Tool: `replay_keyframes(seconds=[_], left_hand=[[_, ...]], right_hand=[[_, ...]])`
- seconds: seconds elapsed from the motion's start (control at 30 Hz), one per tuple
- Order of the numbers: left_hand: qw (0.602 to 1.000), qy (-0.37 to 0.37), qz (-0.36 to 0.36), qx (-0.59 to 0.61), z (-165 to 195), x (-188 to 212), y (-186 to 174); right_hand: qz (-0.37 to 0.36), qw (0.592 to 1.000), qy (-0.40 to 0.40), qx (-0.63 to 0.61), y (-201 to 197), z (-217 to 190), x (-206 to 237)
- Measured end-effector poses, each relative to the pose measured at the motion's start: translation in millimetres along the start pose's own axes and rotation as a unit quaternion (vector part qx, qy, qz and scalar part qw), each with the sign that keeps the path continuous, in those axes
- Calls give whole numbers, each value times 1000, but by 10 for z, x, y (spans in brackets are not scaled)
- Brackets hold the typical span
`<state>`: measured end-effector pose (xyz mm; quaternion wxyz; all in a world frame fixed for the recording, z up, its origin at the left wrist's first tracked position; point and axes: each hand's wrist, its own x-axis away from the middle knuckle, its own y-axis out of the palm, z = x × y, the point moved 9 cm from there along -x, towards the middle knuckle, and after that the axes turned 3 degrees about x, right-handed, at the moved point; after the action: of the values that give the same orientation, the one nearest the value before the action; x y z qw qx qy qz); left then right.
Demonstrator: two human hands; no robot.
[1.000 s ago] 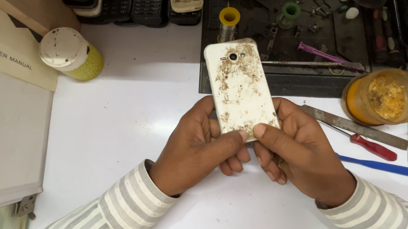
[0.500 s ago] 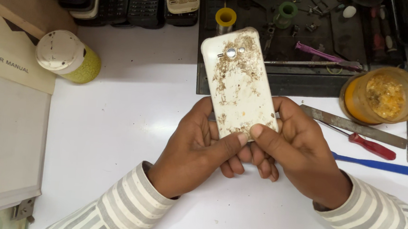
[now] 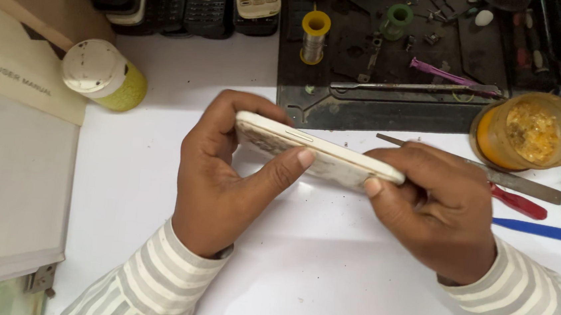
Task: The person works on an opened mobile phone, peeling a metal shield off the board and lifting the main board out of the housing. They use a blue pry tool on the board, apply liquid from a small bottle onto the phone, then fit the board back and snap the back cover onto the phone body.
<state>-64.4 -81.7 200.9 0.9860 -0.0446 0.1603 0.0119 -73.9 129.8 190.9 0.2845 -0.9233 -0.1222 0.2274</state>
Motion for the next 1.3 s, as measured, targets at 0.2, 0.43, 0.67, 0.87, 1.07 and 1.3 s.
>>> replay_keyframes(seconds=[0.2, 0.43, 0.67, 0.87, 1.07, 1.3], left_hand=[[994, -20, -62, -86, -28, -21, 114], [986, 26, -79, -145, 82, 2, 172], [985, 41, -94, -138, 90, 49, 245], [981, 67, -94, -158, 111, 64, 294], [980, 74, -97, -157, 112, 64, 310], [977, 91, -87, -170, 133, 86, 328]], right_hand=[[12, 999, -32, 18, -83, -63, -80], [-20, 1000, -22, 10, 26, -27, -121], [-34, 998, -45, 28, 75, -82, -117], [-41, 997, -64, 31, 87, -102, -102], [-30, 995, -83, 52, 79, -138, -110], [-29, 993, -92, 70, 71, -166, -110]])
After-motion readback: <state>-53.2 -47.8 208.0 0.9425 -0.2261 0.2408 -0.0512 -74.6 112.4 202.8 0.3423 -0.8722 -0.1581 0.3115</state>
